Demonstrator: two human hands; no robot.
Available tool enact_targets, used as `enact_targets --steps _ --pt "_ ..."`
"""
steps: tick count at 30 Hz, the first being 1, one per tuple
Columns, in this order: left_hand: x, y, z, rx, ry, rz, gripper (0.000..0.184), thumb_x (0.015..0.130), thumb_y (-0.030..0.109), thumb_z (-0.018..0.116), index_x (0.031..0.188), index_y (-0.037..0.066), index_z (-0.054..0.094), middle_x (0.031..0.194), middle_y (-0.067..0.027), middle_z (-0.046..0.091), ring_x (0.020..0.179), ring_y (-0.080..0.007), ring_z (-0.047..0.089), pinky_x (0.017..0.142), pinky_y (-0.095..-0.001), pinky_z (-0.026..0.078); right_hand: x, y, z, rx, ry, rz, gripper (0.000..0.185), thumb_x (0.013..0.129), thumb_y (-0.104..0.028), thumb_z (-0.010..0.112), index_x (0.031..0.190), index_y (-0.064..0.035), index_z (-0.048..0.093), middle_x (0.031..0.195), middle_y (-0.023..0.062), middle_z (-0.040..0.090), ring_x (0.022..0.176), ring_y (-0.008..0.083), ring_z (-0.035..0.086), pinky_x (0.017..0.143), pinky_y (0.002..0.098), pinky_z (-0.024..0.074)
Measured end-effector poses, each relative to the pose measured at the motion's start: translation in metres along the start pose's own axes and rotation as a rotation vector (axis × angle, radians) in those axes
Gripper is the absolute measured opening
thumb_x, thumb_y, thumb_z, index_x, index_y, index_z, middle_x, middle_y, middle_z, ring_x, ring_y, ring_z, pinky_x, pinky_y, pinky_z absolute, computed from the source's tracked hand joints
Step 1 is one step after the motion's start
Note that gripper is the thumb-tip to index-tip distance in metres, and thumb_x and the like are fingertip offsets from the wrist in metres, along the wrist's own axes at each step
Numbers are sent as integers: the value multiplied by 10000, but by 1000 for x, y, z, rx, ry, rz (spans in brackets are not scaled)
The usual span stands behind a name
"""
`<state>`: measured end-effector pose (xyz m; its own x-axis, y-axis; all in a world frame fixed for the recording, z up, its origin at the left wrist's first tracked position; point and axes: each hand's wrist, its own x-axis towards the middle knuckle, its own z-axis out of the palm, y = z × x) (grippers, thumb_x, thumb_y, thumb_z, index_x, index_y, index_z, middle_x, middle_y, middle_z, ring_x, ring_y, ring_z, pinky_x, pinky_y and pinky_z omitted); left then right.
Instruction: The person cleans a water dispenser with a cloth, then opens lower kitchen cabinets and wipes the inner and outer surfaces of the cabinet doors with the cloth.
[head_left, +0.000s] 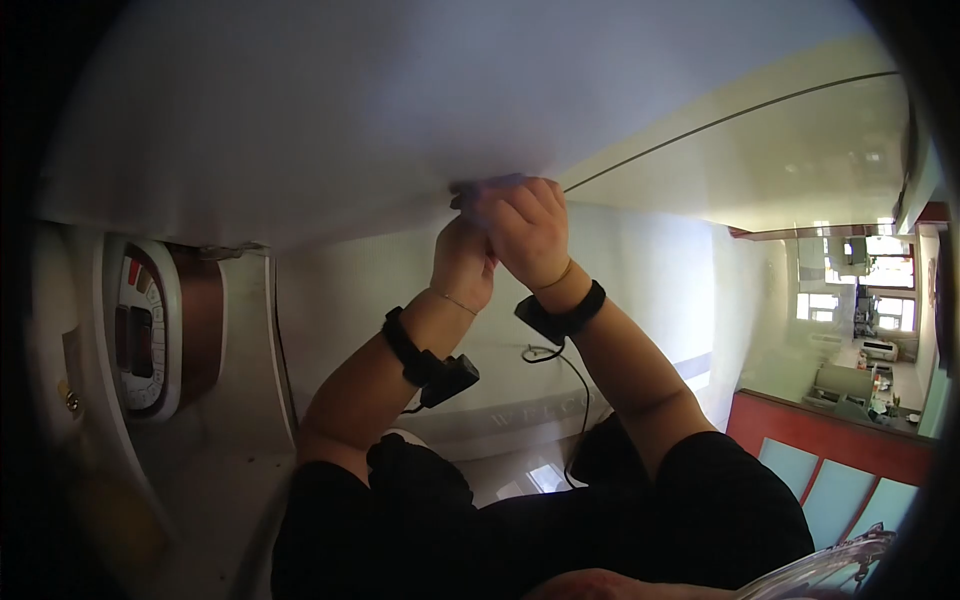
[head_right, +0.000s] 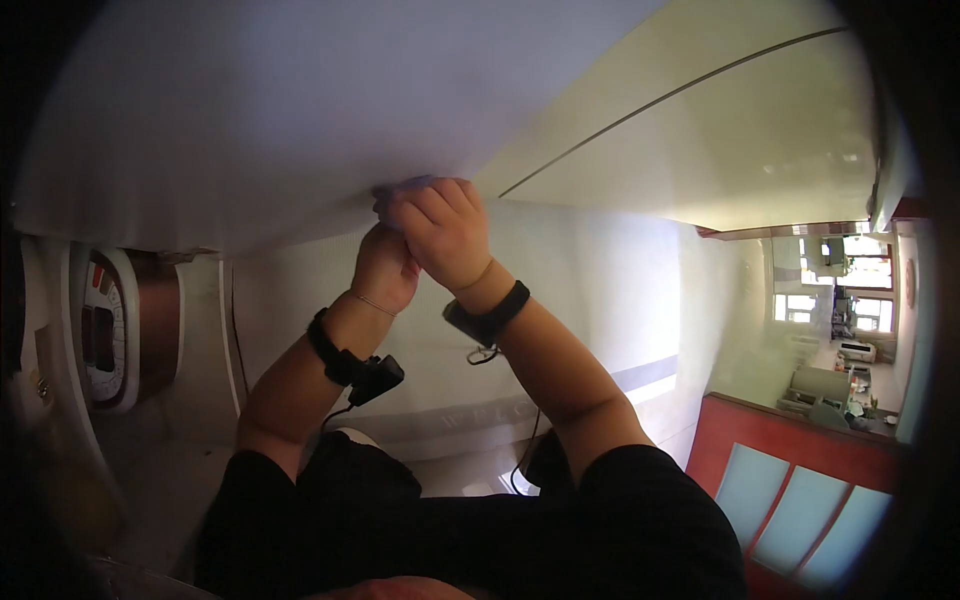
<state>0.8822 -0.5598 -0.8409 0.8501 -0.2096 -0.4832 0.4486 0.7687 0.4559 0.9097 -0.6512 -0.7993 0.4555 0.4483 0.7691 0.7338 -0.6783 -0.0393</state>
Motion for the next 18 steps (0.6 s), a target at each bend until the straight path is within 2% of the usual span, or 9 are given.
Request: enact_targets --steps 2,6,8,9,11,13,14,16,18 --pt "-14 16 17 -16 -14 65 113 825 228 548 785 125 525 664 41 452 574 -55 393 513 -208 327 16 -3 -14 -3 55 5 132 603 -107 634 729 -132 604 844 -33 604 706 179 510 635 294 385" --pt "-22 37 17 24 -428 442 96 887 222 515 883 130 539 798 50 524 653 -56 490 522 -206 390 52 -4 -29 51 319 3 170 582 -113 637 745 -149 609 861 -28 610 726 182 523 643 304 379" --pt "-13 46 2 87 -488 372 85 899 199 497 920 124 531 806 54 520 655 -60 487 554 -206 417 57 1 -23 126 383 -11 196 571 -127 620 761 -168 600 873 -27 606 761 187 535 644 315 385" --pt "-8 47 -4 57 -478 320 108 911 200 470 970 123 517 853 42 526 718 -70 502 622 -214 435 55 -4 -25 138 313 -5 190 575 -82 618 762 -114 612 904 32 625 752 190 542 646 316 398" --pt "-8 38 -6 27 -486 259 139 922 201 444 1019 121 503 900 31 532 781 -80 516 690 -222 452 36 -13 -7 37 291 31 125 609 -136 595 730 -153 568 857 -14 584 714 178 508 658 308 398" --pt "-6 27 -3 106 -139 152 220 936 193 374 1101 69 450 1037 -31 504 954 -111 509 839 -274 423 13 -13 5 19 213 81 107 623 -163 577 726 -158 550 852 -23 567 745 177 509 664 301 401" --pt "-6 21 -10 200 -226 120 251 952 207 311 1127 71 428 1100 -34 483 1047 -118 465 901 -276 397 6 -16 7 22 160 113 105 630 -167 562 732 -155 540 852 -21 549 774 174 507 661 295 402" --pt "-2 27 -25 68 -92 -16 257 943 228 343 1127 77 440 1105 -38 491 1032 -130 481 890 -288 407 4 -20 5 51 131 198 94 637 -165 554 728 -157 531 848 -19 539 783 167 504 663 292 401" --pt "8 45 -69 -73 -697 -43 286 933 248 373 1155 80 440 1155 -46 487 1051 -142 480 888 -303 412 20 -21 6 51 284 202 73 638 -168 555 700 -155 520 831 -14 542 762 168 504 649 294 401"
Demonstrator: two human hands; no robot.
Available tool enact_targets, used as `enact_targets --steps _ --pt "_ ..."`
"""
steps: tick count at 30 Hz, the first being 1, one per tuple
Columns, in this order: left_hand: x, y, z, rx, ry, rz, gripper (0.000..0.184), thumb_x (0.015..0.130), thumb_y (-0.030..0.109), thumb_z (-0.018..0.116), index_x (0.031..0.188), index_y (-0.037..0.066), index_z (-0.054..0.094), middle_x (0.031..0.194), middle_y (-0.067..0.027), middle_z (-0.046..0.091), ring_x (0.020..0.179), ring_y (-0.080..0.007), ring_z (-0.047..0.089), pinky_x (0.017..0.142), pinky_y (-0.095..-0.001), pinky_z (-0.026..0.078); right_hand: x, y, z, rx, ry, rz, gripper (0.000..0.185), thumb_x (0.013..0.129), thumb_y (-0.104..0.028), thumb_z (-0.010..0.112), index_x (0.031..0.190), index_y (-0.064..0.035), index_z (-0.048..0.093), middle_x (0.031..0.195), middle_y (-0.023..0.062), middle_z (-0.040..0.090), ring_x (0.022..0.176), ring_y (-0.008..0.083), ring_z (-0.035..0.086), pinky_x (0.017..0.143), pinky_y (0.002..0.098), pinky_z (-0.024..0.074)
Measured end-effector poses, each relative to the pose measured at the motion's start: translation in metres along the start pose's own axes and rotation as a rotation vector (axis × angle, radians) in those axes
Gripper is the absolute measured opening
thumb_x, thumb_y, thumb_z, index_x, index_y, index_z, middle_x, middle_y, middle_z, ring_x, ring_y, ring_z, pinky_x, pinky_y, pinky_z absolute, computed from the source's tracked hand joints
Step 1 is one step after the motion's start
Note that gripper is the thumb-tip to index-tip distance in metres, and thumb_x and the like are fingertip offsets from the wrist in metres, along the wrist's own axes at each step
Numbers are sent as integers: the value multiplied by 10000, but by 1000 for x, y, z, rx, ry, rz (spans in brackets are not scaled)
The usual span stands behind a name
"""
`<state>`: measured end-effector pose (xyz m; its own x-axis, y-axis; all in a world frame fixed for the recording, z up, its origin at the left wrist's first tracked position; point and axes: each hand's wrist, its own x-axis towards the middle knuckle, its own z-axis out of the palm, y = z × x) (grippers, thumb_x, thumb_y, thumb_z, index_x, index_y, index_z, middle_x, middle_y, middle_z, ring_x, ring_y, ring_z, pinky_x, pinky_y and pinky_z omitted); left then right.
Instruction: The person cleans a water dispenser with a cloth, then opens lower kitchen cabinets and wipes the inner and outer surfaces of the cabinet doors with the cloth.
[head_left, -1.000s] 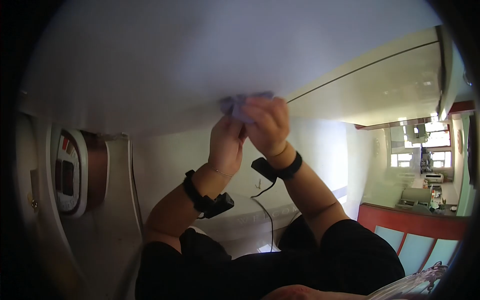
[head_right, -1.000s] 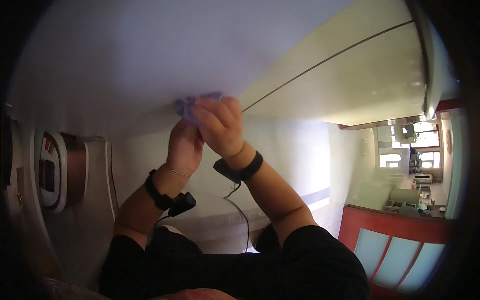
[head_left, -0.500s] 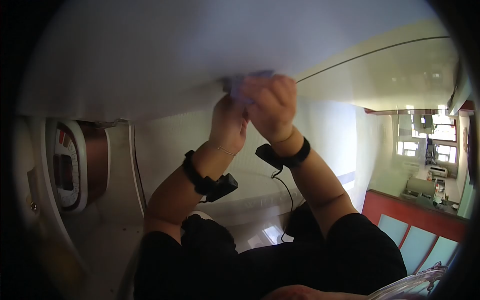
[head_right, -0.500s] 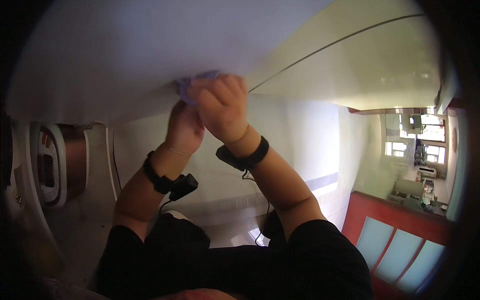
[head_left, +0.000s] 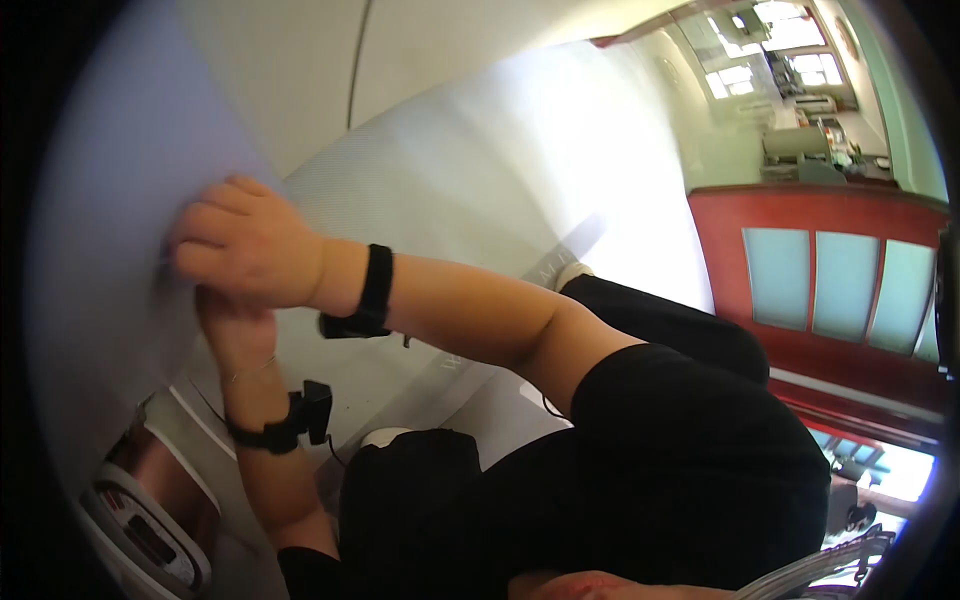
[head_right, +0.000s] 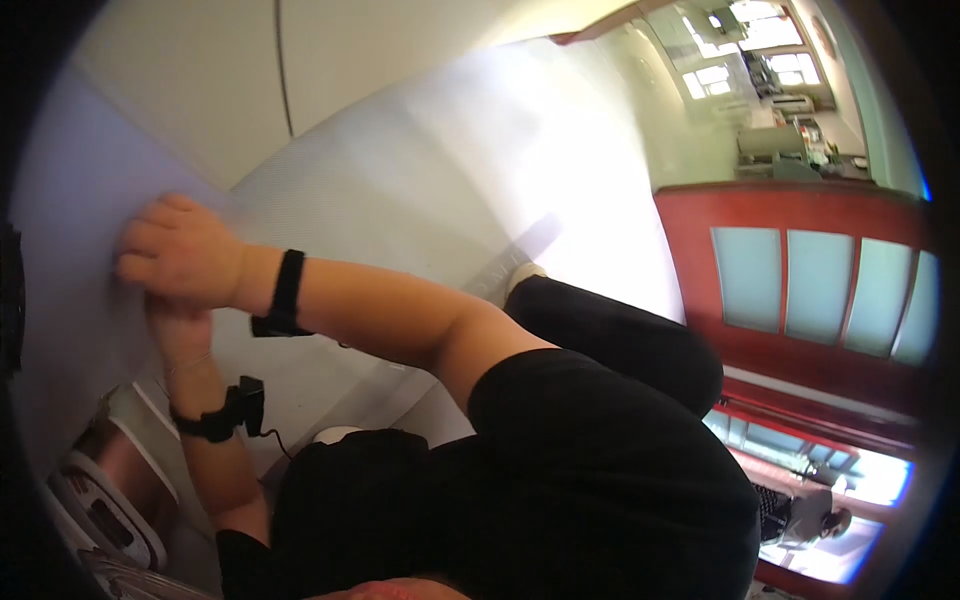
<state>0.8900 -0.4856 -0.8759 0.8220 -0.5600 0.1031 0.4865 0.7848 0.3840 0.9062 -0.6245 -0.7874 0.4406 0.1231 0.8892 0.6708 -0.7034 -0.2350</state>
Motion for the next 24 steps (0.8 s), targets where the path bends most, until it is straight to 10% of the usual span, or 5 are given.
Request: enact_targets --steps 2,13,14,17,24 --pt "-2 23 27 -66 196 9 315 919 252 411 1181 81 443 1159 -60 506 1052 -170 491 903 -311 403 35 -5 2 34 248 -66 104 622 -236 564 699 -175 527 800 0 520 761 188 488 669 311 399" --pt "79 36 189 221 -167 348 443 890 417 419 1057 22 529 1034 -147 573 920 -219 556 809 -328 452 152 28 -32 25 637 -202 157 596 -170 628 713 -148 526 850 62 515 783 240 479 654 331 405" --pt "74 38 167 286 -281 312 343 944 277 371 1092 6 521 1071 -118 571 992 -191 538 881 -318 398 152 31 -31 52 647 -191 167 592 -170 633 719 -150 526 859 69 513 790 244 476 657 333 405" --pt "72 13 157 604 315 439 307 949 281 392 902 30 564 801 -28 560 749 -104 496 701 -246 395 122 35 -38 225 555 -103 262 617 23 590 844 -76 505 907 110 497 816 279 477 686 351 412" --pt "62 -2 135 611 180 278 237 933 186 434 1000 -18 534 949 -42 558 896 -111 509 826 -261 400 74 32 -44 426 252 188 285 698 73 557 925 -47 433 980 144 491 847 258 504 766 313 421"
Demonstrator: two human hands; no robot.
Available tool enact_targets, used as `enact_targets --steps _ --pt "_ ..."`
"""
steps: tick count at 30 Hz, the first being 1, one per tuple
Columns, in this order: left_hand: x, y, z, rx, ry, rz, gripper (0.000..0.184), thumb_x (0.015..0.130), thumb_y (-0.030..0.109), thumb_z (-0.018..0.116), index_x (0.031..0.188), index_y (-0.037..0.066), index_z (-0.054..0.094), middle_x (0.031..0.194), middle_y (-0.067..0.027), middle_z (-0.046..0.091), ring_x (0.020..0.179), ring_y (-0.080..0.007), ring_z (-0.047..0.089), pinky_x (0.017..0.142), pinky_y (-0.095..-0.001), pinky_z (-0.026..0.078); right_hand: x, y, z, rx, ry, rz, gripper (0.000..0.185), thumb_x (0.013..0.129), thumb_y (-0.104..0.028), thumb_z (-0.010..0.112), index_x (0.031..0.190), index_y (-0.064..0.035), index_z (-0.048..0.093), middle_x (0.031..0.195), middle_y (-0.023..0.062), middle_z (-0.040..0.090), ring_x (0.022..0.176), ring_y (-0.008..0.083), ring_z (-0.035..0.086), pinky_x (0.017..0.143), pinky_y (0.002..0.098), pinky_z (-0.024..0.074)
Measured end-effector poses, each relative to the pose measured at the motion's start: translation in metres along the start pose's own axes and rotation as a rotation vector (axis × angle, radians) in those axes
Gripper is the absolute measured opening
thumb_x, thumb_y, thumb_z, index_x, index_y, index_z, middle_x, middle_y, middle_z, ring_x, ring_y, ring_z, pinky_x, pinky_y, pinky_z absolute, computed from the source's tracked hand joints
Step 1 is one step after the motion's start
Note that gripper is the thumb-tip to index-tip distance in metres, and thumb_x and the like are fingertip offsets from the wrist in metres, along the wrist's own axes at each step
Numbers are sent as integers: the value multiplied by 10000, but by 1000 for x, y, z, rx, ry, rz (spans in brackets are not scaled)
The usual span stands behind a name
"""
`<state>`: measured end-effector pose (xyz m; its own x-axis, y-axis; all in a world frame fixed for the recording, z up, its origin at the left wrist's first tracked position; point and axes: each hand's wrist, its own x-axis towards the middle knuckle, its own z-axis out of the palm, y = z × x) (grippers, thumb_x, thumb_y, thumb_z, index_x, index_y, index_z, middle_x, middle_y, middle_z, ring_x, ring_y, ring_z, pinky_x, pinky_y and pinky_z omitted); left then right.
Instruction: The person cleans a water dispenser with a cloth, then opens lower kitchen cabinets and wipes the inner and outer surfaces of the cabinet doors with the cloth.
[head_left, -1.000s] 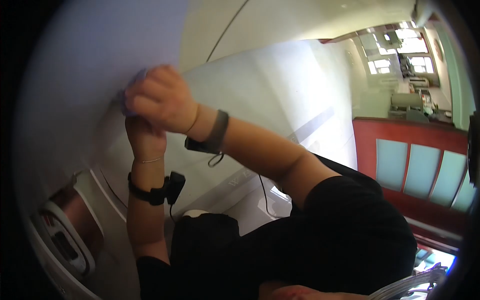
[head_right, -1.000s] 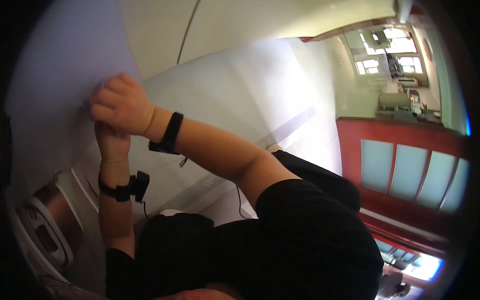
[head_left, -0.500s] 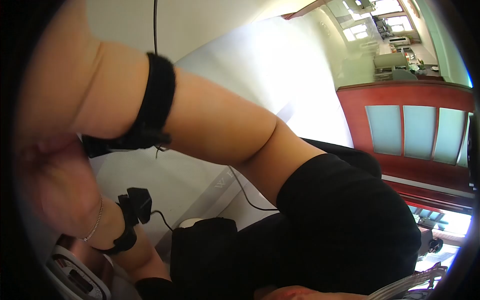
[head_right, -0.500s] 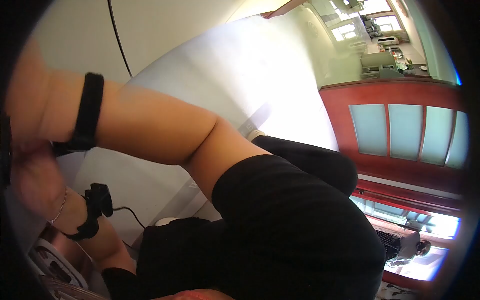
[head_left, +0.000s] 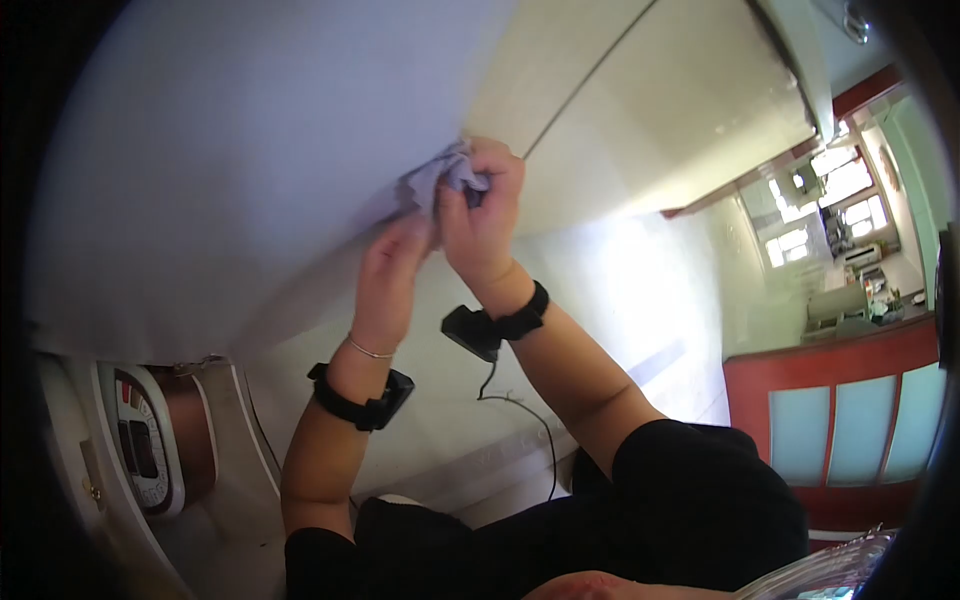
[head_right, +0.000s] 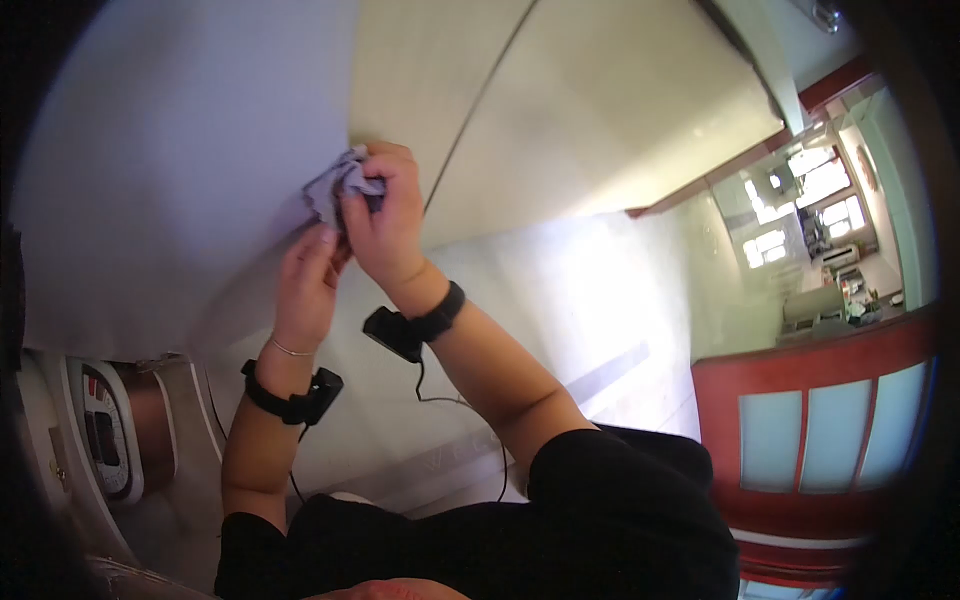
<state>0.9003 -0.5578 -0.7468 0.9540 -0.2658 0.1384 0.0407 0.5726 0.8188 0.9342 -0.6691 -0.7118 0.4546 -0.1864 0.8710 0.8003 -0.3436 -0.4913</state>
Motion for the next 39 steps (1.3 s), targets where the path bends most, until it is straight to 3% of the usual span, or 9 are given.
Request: enact_targets --steps 1,7,12,14,19,26,28,34,39 --pt "-1 4 7 -8 -93 -7 305 938 169 402 1137 -41 500 1085 -87 568 1008 -142 524 907 -280 392 7 -5 -2 -27 -15 10 282 700 71 557 925 -47 433 972 137 491 844 248 502 764 310 420" --pt "5 78 73 -119 -255 203 450 938 151 388 1328 -52 292 1273 -116 444 1131 -171 452 971 -325 341 105 -66 2 -335 77 -67 260 745 -57 605 953 -13 455 912 137 505 824 254 514 746 317 422" --pt "0 57 69 -178 -280 166 495 916 145 463 1323 -76 287 1247 -81 453 1113 -115 416 946 -257 329 94 -73 -12 -518 -65 56 302 740 -129 657 938 -27 454 829 151 556 734 275 563 660 351 452" --pt "-9 39 60 -136 -266 86 452 925 100 391 1336 -48 275 1299 -122 419 1201 -196 403 1002 -339 309 71 -64 -17 -515 -161 200 313 741 -161 668 933 -36 455 817 148 568 727 270 574 650 348 458" --pt "-20 58 70 -176 -336 111 589 894 46 453 1351 -109 114 1423 -176 191 1313 -217 225 1053 -316 230 85 -73 -15 -467 -155 292 336 746 -177 673 951 -40 444 815 136 564 737 244 573 659 342 460" --pt "-12 65 78 -115 -301 162 556 899 87 412 1378 -45 162 1402 -117 274 1266 -185 307 1004 -300 274 93 -73 -9 -414 -90 197 341 755 -180 668 958 -32 437 827 136 552 746 218 565 653 333 450" --pt "-16 54 75 -111 -290 117 555 898 85 412 1380 -38 167 1392 -107 290 1251 -171 318 974 -278 292 83 -67 -16 -416 -124 358 314 751 -170 669 934 -41 448 767 126 558 694 215 563 619 332 453" --pt "-15 58 85 -113 -338 127 591 896 92 419 1389 -32 118 1409 -103 250 1263 -189 309 1006 -312 279 90 -65 -17 -418 -121 268 290 719 -137 674 905 -51 469 761 117 571 682 240 576 612 331 455" --pt "2 110 105 -213 -408 228 612 870 20 466 1363 -84 119 1369 -134 292 1248 -164 319 1030 -282 262 144 -93 0 -533 0 -108 298 700 -152 695 878 -35 486 804 105 545 725 249 534 670 334 440"
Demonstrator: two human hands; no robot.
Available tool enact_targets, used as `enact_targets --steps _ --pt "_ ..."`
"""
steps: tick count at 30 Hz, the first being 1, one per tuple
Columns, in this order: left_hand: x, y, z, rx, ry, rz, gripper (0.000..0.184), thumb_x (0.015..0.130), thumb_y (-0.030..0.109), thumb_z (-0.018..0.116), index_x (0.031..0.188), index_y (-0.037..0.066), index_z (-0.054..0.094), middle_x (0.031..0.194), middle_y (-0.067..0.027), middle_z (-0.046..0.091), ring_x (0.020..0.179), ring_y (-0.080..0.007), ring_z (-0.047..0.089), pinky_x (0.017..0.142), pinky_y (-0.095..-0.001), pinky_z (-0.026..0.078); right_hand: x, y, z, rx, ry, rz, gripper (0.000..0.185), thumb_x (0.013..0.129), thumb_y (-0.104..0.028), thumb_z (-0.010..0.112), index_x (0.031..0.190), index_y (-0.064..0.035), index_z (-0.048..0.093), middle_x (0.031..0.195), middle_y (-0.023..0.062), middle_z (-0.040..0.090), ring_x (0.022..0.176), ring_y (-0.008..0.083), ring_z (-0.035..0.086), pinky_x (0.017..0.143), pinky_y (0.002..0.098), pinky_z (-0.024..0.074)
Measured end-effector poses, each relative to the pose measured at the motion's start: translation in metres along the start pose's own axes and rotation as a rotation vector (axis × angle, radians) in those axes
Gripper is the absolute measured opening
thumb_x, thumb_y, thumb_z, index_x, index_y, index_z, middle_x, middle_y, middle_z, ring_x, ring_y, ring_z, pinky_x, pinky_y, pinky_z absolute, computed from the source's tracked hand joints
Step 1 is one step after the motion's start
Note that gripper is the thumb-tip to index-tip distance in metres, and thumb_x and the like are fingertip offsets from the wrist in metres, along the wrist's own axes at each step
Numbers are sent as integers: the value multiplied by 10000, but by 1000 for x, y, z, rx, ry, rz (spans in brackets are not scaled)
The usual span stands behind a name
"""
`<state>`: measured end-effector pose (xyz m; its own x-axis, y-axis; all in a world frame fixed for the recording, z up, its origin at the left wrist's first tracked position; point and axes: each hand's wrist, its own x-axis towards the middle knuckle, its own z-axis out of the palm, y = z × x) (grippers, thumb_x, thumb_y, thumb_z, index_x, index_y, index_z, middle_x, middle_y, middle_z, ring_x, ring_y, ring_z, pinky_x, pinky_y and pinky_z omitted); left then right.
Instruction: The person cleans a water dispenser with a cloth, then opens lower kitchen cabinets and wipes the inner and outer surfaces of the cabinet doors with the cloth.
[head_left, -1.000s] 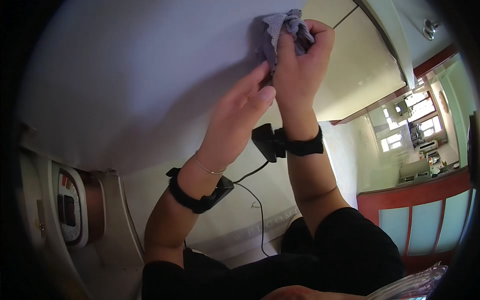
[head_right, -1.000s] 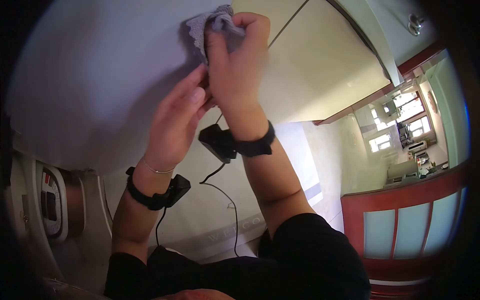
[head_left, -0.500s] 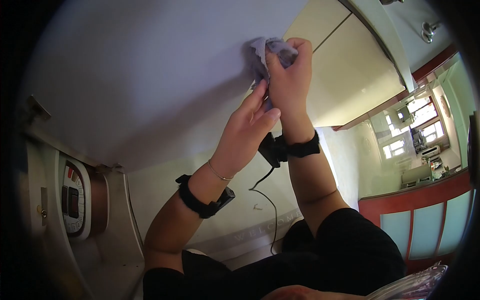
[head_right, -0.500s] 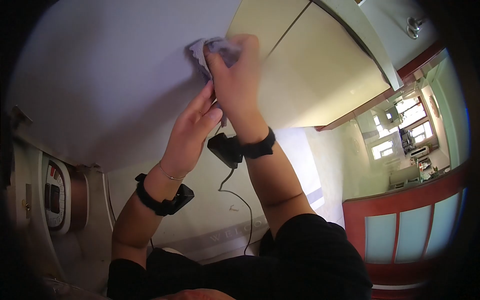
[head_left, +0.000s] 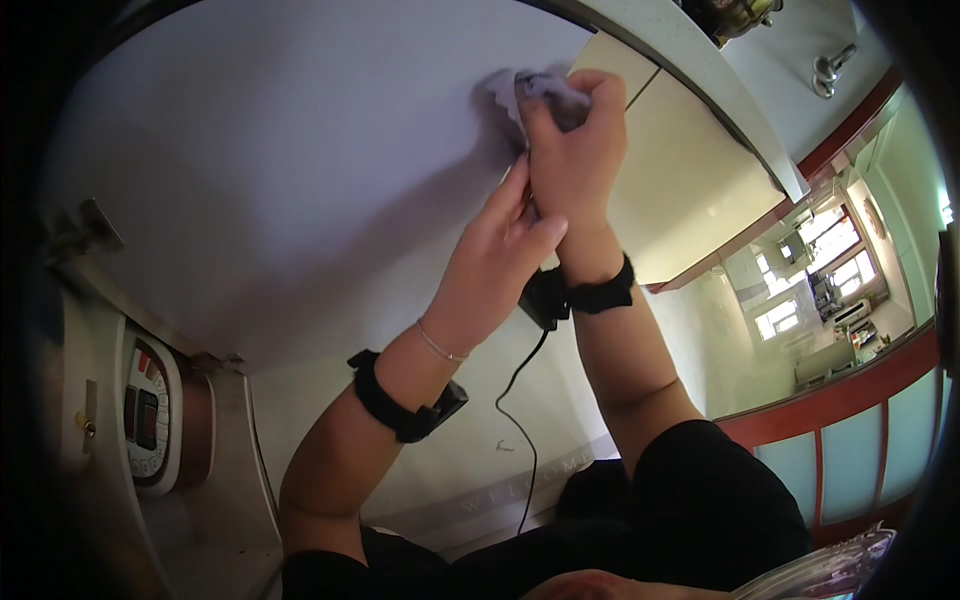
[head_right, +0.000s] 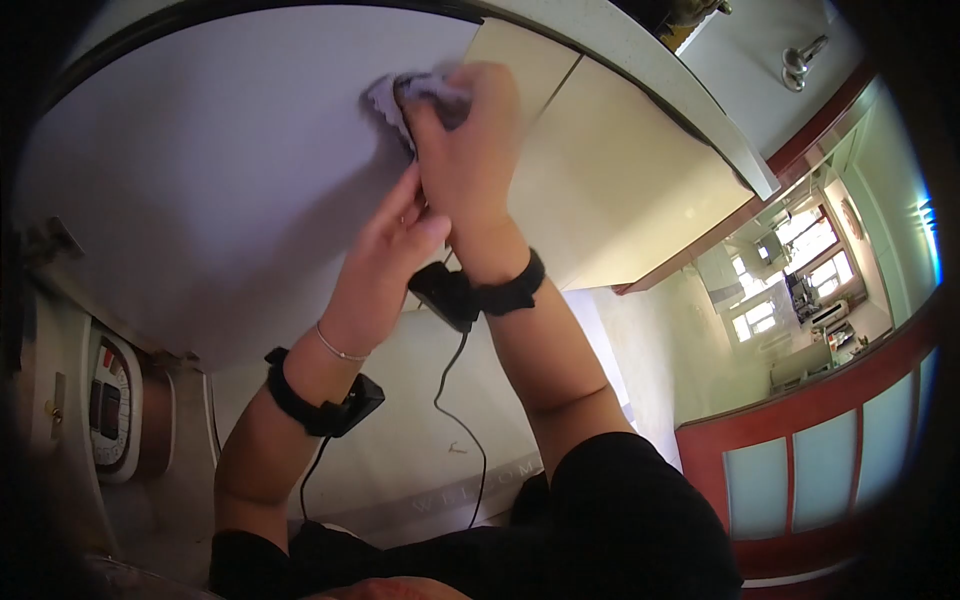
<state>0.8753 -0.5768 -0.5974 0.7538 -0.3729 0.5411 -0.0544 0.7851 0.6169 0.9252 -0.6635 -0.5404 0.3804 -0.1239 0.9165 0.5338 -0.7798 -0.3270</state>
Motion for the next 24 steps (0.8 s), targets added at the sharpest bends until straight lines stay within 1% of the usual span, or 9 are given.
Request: enact_targets --steps 2,5,6,8,12,15,17,20,24 --pt "12 15 8 8 -3 22 599 869 26 469 1359 -83 141 1352 -128 316 1236 -157 329 1020 -277 273 18 -3 0 -61 80 -174 318 700 -186 711 872 -33 493 802 101 544 727 248 523 677 325 433" --pt "24 23 13 22 22 91 551 869 58 476 1342 -70 225 1269 -108 421 1171 -132 392 968 -252 331 38 -17 3 19 131 -154 295 673 -138 681 857 -23 480 852 122 497 810 294 485 720 360 403" --pt "28 30 15 37 20 108 534 870 72 480 1335 -65 254 1222 -97 456 1117 -120 426 937 -244 354 43 -25 3 -25 166 -103 321 700 -177 699 886 -28 485 823 116 544 741 259 528 686 329 432" --pt "32 33 12 84 57 124 502 870 103 494 1317 -48 324 1103 -65 526 974 -87 488 866 -234 398 41 -24 6 33 155 -75 299 688 -155 682 870 -26 483 838 119 521 778 279 507 705 344 418" --pt "12 3 4 34 205 55 539 870 101 500 1327 -80 278 1176 -78 494 1021 -105 476 883 -245 392 10 0 2 11 123 -35 248 677 -118 647 847 -29 490 841 132 500 806 303 489 725 367 403" --pt "2 -12 2 52 143 17 548 880 82 474 1344 -77 230 1300 -122 410 1163 -154 415 958 -272 347 -2 0 -2 28 61 63 226 673 -103 637 835 -31 496 836 138 504 800 309 492 724 376 401" --pt "6 -4 2 6 134 45 542 880 78 471 1346 -68 236 1295 -122 416 1161 -155 418 963 -275 343 1 -4 0 47 37 114 214 671 -92 631 828 -33 498 834 140 506 799 314 493 723 381 399" --pt "10 16 8 -28 120 117 532 880 72 464 1349 -54 246 1290 -122 423 1158 -153 422 969 -277 338 28 -16 11 -13 159 -272 225 649 -69 640 828 -41 506 775 120 520 737 322 505 671 393 408" --pt "14 28 8 -30 87 198 491 880 77 451 1331 -40 296 1249 -87 454 1082 -128 446 928 -274 350 41 -40 12 -95 104 -321 215 720 -128 642 853 -43 495 830 110 533 759 297 522 693 356 430"
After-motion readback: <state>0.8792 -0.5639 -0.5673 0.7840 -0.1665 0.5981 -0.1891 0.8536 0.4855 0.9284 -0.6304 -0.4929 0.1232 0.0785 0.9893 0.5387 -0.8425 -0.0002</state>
